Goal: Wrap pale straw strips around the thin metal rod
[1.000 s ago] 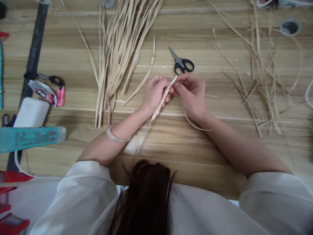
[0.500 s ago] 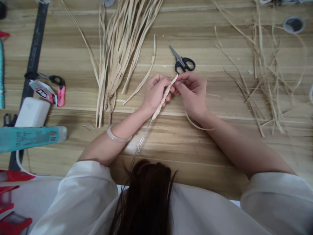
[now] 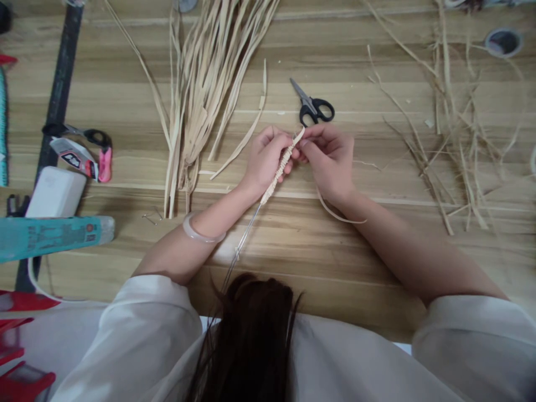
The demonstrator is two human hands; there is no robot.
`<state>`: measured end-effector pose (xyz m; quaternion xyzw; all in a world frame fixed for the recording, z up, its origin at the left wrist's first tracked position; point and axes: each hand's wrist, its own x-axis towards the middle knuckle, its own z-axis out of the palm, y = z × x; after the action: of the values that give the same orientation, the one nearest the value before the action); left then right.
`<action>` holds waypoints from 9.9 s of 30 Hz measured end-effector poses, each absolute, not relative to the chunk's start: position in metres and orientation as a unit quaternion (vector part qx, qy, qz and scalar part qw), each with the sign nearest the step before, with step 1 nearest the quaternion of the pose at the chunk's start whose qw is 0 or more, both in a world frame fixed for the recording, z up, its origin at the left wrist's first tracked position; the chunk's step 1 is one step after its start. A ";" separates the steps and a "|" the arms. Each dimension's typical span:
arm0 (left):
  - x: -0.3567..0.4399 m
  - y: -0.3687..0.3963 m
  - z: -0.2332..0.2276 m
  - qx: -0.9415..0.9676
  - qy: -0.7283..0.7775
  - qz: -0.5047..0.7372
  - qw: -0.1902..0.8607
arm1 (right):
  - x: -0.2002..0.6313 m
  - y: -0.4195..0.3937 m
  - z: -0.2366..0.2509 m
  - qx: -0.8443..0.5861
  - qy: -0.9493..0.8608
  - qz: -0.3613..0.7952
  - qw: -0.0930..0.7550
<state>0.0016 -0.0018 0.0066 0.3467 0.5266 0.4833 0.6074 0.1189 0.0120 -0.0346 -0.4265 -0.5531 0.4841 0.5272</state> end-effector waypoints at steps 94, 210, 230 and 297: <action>0.001 -0.001 0.004 0.346 0.516 0.490 0.612 | 0.119 0.011 -0.031 -0.407 -0.528 0.508 0.545; 0.002 -0.002 0.008 0.303 0.589 0.466 0.587 | 0.127 0.011 -0.031 -0.422 -0.579 0.469 0.518; 0.002 -0.003 0.007 0.325 0.578 0.493 0.563 | 0.124 0.007 -0.024 -0.460 -0.558 0.468 0.507; -0.003 0.005 0.004 0.303 0.568 0.500 0.579 | 0.121 0.005 -0.021 -0.448 -0.556 0.468 0.521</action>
<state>-0.0030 0.0048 0.0041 0.3034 0.5679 0.5003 0.5790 0.1207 0.0051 -0.0214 -0.4476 -0.5559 0.4679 0.5212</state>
